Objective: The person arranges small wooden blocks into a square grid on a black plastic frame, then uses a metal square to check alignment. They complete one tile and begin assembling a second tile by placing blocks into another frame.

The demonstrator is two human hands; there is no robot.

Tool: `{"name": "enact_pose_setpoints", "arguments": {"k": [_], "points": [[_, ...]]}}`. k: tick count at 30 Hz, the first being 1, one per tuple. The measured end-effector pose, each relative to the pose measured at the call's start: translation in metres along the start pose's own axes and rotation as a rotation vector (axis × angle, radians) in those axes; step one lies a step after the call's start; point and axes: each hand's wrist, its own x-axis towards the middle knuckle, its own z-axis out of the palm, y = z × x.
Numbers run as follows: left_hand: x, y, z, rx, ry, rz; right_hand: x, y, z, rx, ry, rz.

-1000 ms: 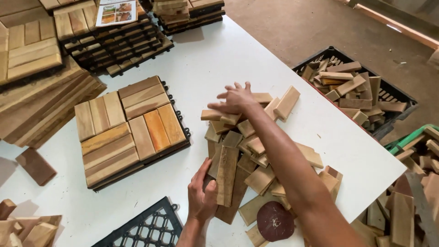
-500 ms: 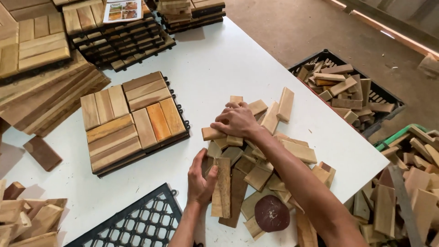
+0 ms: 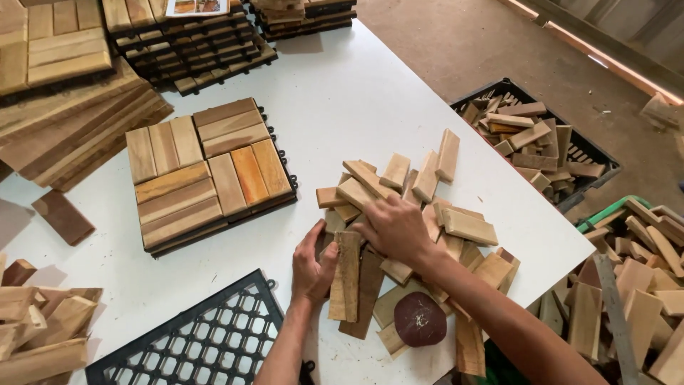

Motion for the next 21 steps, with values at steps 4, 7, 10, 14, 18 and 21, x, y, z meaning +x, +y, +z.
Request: {"name": "enact_pose_setpoints", "arguments": {"k": [4, 7, 10, 14, 18, 21], "points": [[-0.001, -0.001, 0.001, -0.007, 0.003, -0.006, 0.038, 0.008, -0.044, 0.113, -0.222, 0.286], [-0.001, -0.002, 0.002, -0.012, 0.001, 0.006, 0.056, -0.006, -0.083, 0.152, -0.445, 0.454], [0.0, 0.012, -0.005, -0.039, -0.008, -0.015, 0.056, -0.011, -0.089, 0.217, -0.624, 0.438], [0.001, 0.01, -0.006, -0.05, -0.008, -0.025, 0.038, 0.007, -0.065, 0.248, -0.383, 0.417], [0.002, 0.002, -0.003, -0.061, 0.016, 0.014, 0.021, 0.034, -0.081, 0.532, -0.114, 0.512], [0.002, -0.004, -0.002, -0.057, 0.019, 0.014, -0.001, 0.037, -0.114, 0.841, -0.069, 0.698]]}}
